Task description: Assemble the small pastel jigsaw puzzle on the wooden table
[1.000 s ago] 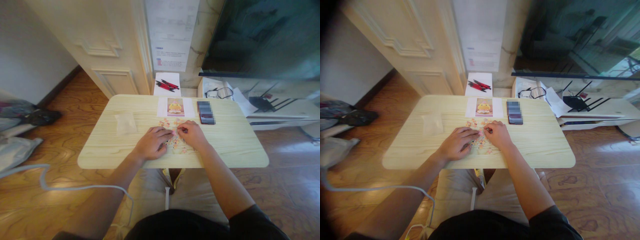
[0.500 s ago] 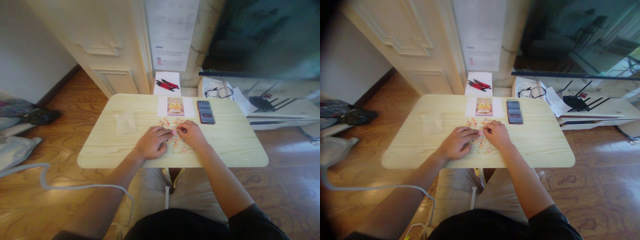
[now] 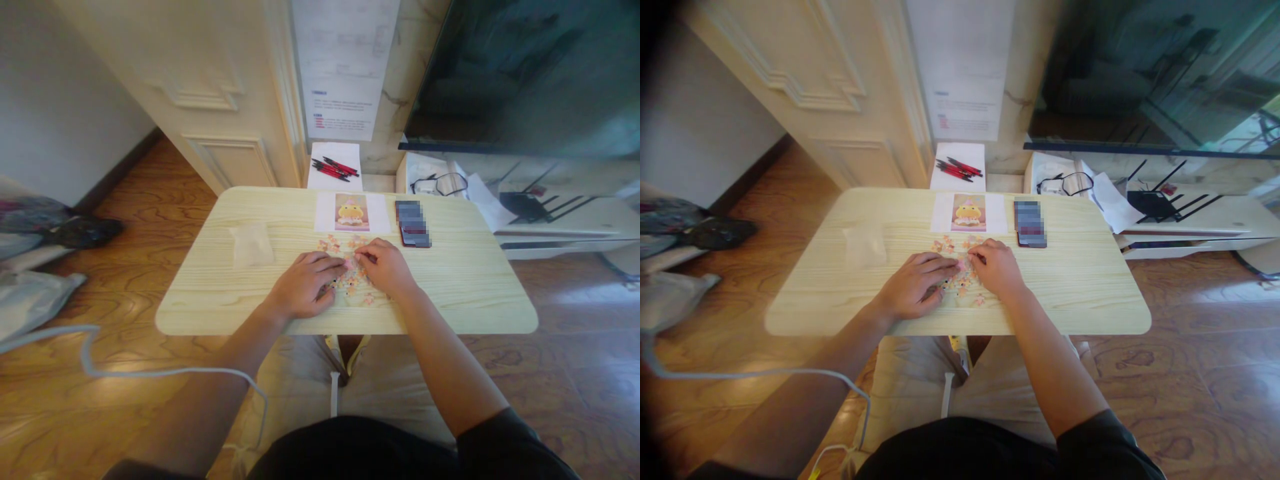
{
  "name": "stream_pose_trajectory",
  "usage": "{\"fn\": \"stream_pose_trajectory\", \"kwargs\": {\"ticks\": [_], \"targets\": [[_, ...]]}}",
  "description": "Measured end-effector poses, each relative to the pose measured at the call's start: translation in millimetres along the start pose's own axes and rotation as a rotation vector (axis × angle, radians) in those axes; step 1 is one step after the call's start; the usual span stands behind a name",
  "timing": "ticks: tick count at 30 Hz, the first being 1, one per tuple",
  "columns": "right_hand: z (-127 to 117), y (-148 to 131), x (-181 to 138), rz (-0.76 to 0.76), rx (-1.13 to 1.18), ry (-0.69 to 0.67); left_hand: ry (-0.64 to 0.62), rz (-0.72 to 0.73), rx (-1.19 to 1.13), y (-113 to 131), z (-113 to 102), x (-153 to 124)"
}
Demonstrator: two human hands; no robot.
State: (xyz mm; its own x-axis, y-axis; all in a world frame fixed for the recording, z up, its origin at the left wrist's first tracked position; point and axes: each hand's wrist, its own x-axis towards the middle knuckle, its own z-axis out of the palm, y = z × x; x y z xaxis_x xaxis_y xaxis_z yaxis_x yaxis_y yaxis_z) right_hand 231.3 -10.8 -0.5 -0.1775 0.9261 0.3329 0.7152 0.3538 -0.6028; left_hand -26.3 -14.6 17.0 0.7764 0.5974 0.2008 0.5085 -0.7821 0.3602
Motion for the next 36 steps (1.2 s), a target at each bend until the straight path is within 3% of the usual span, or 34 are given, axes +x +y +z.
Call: {"fn": "stream_pose_trajectory", "kwargs": {"ticks": [10, 19, 27, 36], "targets": [[1.6, 3.2, 0.4, -0.013, -0.044, -0.037, -0.002, 0.0, 0.012, -0.1, 0.7, 0.0], [-1.2, 4.5, -2.6, 0.04, 0.032, 0.077, 0.012, 0.008, -0.004, -0.9, 1.6, -0.3], [0.5, 1.3, -3.6, -0.035, -0.117, -0.052, -0.008, -0.006, 0.016, 0.3, 1.1, -0.3], [-5.5, -3.0, -1.7, 0.094, 0.153, -0.029, -0.006, 0.006, 0.013, -1.6, 1.3, -0.4]]}}
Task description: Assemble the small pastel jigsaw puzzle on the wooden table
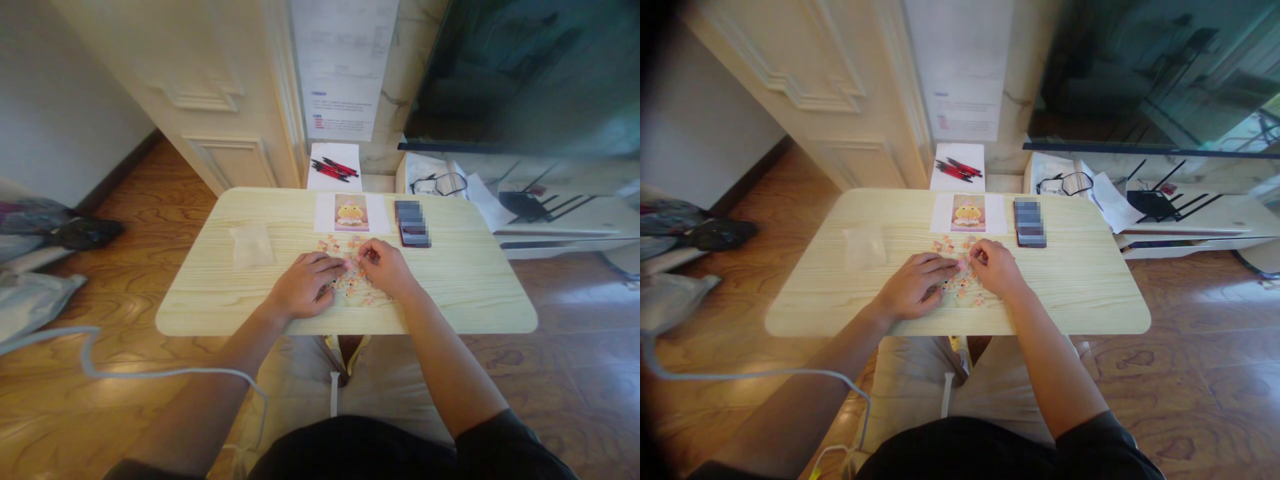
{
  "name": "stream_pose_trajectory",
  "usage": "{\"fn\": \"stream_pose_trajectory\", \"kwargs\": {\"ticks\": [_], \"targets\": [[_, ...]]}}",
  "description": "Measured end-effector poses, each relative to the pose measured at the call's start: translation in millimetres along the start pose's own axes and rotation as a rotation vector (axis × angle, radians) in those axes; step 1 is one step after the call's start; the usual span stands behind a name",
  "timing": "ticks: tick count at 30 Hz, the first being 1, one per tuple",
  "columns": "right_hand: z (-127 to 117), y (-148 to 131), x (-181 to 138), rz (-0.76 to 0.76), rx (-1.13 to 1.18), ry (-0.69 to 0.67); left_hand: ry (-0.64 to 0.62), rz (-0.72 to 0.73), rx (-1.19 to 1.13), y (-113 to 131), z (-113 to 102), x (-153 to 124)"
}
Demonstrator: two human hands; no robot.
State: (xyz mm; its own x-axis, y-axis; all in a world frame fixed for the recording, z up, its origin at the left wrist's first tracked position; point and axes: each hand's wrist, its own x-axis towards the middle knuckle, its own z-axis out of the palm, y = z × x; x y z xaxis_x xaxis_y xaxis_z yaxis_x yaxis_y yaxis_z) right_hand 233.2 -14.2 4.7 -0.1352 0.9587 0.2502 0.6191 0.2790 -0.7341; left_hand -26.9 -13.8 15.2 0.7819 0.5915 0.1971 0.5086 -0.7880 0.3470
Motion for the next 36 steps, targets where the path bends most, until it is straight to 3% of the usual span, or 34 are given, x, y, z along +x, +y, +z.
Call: {"fn": "stream_pose_trajectory", "kwargs": {"ticks": [4, 11, 16, 24, 31, 36], "targets": [[0.0, 2.2, -1.0, 0.015, 0.03, -0.043, 0.001, -0.004, 0.0, 1.6, -1.1, 0.2], [1.2, 5.7, 0.5, -0.005, 0.115, 0.171, 0.019, -0.005, -0.025, 3.9, -2.4, 0.8], [3.2, 9.4, -0.3, 0.059, 0.121, 0.143, 0.025, 0.0, -0.03, 3.4, -1.8, 0.1], [3.5, 8.8, 1.0, -0.12, 0.062, 0.077, 0.016, -0.003, -0.02, 4.4, -2.2, 0.7], [3.5, 6.5, -0.2, -0.051, 0.042, 0.08, 0.01, -0.005, -0.008, 3.9, -1.8, 1.0], [3.8, 3.7, -0.9, -0.105, 0.033, 0.071, 0.02, -0.005, -0.006, 2.9, -1.1, 0.1]]}}
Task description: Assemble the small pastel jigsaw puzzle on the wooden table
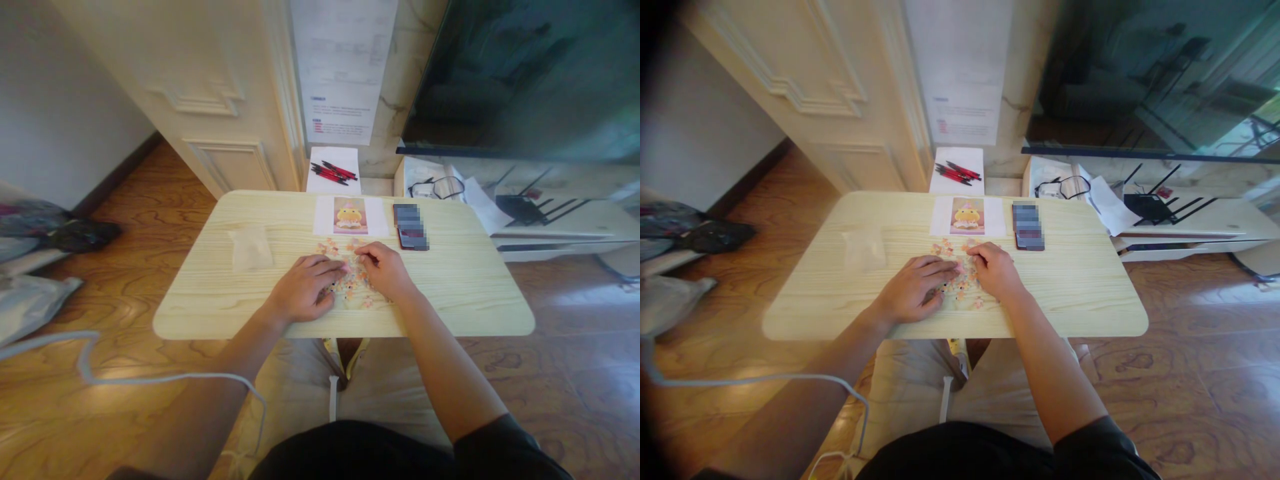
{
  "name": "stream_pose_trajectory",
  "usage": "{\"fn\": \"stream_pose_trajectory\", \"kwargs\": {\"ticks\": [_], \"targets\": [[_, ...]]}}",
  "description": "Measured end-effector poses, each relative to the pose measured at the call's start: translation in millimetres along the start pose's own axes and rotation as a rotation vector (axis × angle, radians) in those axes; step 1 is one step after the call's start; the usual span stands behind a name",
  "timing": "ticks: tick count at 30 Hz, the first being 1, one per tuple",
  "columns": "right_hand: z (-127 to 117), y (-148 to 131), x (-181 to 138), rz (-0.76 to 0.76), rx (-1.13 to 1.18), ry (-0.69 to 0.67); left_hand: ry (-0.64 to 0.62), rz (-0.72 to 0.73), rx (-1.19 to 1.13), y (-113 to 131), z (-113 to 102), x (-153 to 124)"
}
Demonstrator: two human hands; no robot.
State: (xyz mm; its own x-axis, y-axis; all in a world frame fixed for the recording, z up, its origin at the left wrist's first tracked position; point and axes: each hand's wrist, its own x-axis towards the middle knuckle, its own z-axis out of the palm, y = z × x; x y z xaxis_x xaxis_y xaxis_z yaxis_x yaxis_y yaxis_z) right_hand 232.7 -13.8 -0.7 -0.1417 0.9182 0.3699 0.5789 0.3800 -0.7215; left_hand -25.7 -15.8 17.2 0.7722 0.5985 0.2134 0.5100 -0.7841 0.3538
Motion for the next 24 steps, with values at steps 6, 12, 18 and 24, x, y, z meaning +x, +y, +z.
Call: {"fn": "stream_pose_trajectory", "kwargs": {"ticks": [6, 12, 18, 24], "targets": [[0.6, -1.8, -1.2, -0.026, -0.011, -0.02, 0.009, 0.0, 0.01, -0.1, 0.8, -0.1], [1.4, 1.9, -2.3, -0.048, -0.06, -0.044, 0.003, 0.001, 0.016, -0.8, 1.1, 0.0], [1.1, 6.2, -3.9, -0.061, -0.24, -0.045, 0.004, -0.004, 0.009, -1.6, 1.1, -0.7], [-1.3, 1.7, -3.3, -0.045, -0.274, -0.025, 0.008, -0.009, 0.008, -0.8, 0.0, -0.5]]}}
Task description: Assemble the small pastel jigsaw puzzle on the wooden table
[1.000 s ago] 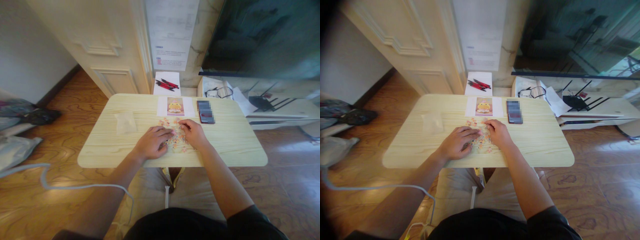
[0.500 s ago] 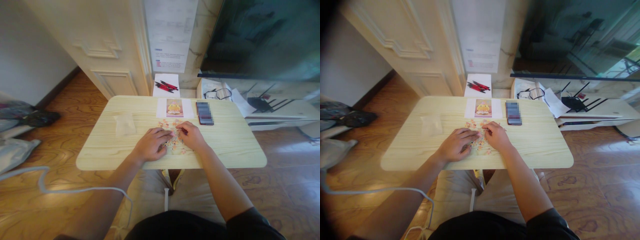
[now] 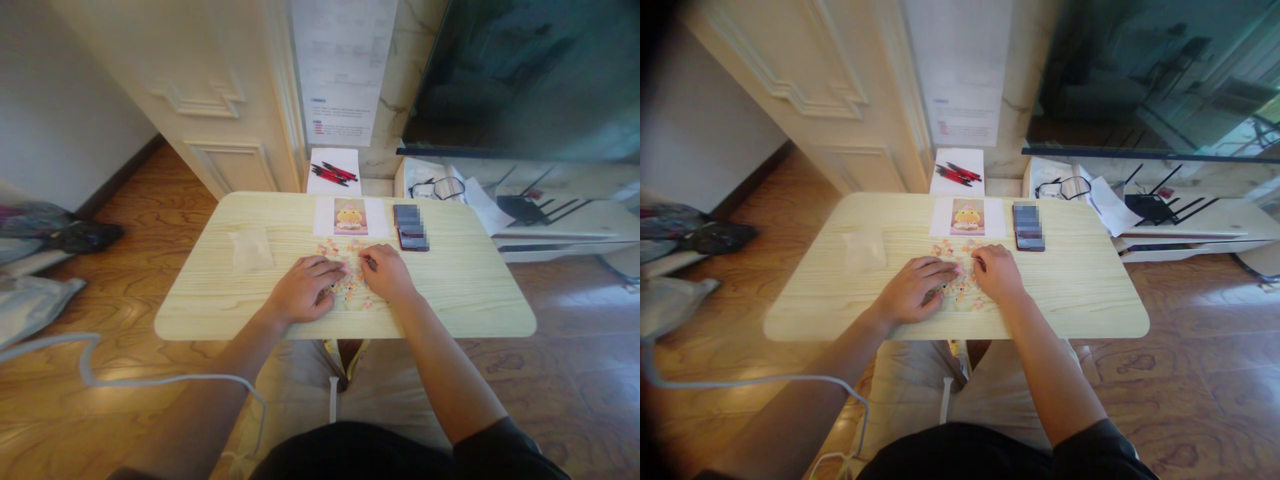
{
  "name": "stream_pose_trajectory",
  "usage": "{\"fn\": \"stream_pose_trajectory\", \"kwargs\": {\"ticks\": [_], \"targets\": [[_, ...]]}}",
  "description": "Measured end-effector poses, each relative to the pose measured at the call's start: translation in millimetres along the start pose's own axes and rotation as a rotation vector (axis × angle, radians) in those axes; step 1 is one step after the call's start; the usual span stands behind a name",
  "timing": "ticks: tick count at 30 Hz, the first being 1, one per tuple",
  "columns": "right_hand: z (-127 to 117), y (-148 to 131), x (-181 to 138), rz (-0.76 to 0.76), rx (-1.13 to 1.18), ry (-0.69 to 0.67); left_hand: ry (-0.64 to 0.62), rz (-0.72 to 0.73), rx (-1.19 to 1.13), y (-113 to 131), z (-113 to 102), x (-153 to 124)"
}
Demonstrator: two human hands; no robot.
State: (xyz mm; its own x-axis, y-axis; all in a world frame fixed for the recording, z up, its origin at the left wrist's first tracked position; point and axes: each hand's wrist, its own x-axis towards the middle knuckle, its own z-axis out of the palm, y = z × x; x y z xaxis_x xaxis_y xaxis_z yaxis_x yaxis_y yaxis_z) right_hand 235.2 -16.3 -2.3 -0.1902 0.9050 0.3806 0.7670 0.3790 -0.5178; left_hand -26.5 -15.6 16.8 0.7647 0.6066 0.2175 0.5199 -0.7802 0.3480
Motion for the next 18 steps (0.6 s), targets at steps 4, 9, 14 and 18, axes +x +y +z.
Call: {"fn": "stream_pose_trajectory", "kwargs": {"ticks": [4, 9, 14, 18], "targets": [[-0.7, -1.5, -0.4, 0.04, 0.0, 0.039, 0.016, -0.002, -0.005, 0.2, 0.6, 0.0], [0.1, -0.6, -1.9, 0.048, 0.052, 0.049, 0.018, -0.012, 0.002, -0.4, 1.1, -0.8], [-2.0, -2.1, -0.7, 0.028, 0.032, 0.015, -0.003, -0.004, 0.007, 0.0, 0.4, -0.5], [-3.7, -3.2, 0.9, -0.004, -0.002, -0.013, 0.038, -0.002, -0.004, -0.9, 1.1, -0.9]]}}
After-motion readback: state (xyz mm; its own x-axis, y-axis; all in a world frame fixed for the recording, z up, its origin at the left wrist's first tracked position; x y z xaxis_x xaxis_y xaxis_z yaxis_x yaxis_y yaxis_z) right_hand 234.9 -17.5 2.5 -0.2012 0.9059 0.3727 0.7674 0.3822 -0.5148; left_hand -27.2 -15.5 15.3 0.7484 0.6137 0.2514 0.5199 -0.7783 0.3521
